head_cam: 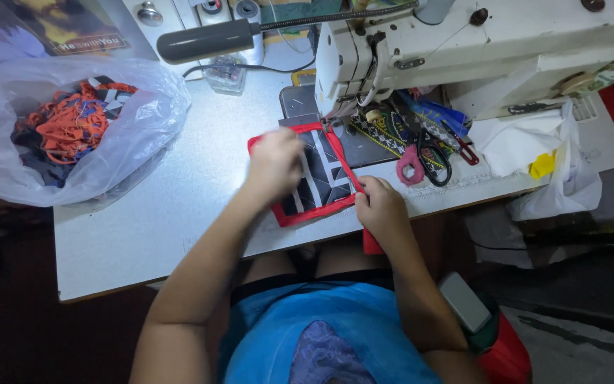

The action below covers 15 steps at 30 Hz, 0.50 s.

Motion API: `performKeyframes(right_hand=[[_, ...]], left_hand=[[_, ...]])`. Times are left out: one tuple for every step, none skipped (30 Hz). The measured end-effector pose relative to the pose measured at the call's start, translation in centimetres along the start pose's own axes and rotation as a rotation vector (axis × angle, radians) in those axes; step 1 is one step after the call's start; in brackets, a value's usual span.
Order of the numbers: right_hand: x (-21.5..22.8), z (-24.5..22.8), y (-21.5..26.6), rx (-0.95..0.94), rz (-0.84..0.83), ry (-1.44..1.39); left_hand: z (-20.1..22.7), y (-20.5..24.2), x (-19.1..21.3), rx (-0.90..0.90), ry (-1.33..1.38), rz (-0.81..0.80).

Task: Finalizing the construction of a potholder by sewing the edges and trimming excess fabric with scissors.

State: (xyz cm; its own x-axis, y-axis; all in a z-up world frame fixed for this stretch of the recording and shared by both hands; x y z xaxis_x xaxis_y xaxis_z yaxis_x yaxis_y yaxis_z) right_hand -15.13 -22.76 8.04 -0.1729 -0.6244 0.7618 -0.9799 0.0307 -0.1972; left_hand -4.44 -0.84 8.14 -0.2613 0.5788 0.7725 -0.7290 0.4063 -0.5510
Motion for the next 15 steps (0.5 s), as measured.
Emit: performKeyframes(right_hand=[[-0.5, 1.2, 0.3, -0.078, -0.062, -0.038], [-0.4, 1.2, 0.5, -0.08, -0.065, -0.04], [-0.2, 1.5, 0.6, -0.114, -0.073, -0.042], [-0.1, 1.7, 0.6, -0.148, -0.081, -0.044], [0.7, 0.2, 0.8, -0.149, -0.083, -0.046], [1.5, -0.9, 1.0, -0.227, -0.079, -0.123], [2.4, -1.9, 1.3, -0.306, -0.076, -0.2], [2.6, -2.2, 1.3, -0.308, -0.079, -0.201], [2.9, -2.2, 1.5, -0.34, -0.079, -0.227], [3.2, -2.3, 1.6, -0.372, -0.079, -0.253], [3.3, -2.5, 1.7, -0.372, -0.078, -0.254], [3.4, -2.7, 1.8, -0.356, -0.081, -0.235], [3.5, -2.9, 2.0, -0.343, -0.088, -0.216], [3.2, -2.4, 2.3, -0.344, -0.09, -0.216], [2.7, -2.0, 2.3, -0.316, -0.134, -0.138]], left_hand=[[2.4, 0.1, -1.4, -0.054, 0.102, -0.12], [3.4, 0.7, -2.5, -0.052, 0.102, -0.123], [4.5, 1.1, -3.8, -0.106, 0.016, -0.149], [5.7, 1.6, -5.1, -0.161, -0.071, -0.175], [6.8, 1.5, -3.5, -0.16, -0.072, -0.178], [7.6, 1.5, -2.5, -0.129, -0.113, -0.26], [8.5, 1.6, -1.5, -0.098, -0.152, -0.344], [8.6, 1.5, -1.3, -0.096, -0.152, -0.347], [8.5, 1.6, -1.6, -0.079, -0.167, -0.415], [8.5, 1.6, -1.8, -0.063, -0.183, -0.483], [8.6, 1.4, -1.4, -0.064, -0.183, -0.483], [8.7, 1.3, -1.0, -0.052, -0.176, -0.503], [8.8, 1.3, -0.6, -0.037, -0.167, -0.526], [9.2, 1.4, -0.3, -0.035, -0.166, -0.528], [9.4, 1.4, 0.0, -0.038, -0.175, -0.539]])
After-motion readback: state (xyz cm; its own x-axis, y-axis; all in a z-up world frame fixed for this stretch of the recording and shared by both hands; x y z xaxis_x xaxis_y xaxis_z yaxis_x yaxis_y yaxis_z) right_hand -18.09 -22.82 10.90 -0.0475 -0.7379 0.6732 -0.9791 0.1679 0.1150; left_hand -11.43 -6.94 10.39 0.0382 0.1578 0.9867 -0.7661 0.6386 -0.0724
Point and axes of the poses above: each hand's wrist, its own y-axis away from the middle knuckle, its own x-axis out of the back of the hand, z = x × y, the point moved 6 cm from there along -y, towards the middle knuckle, and after that the axes turned 7 degrees about -y, right-handed, at the moved point
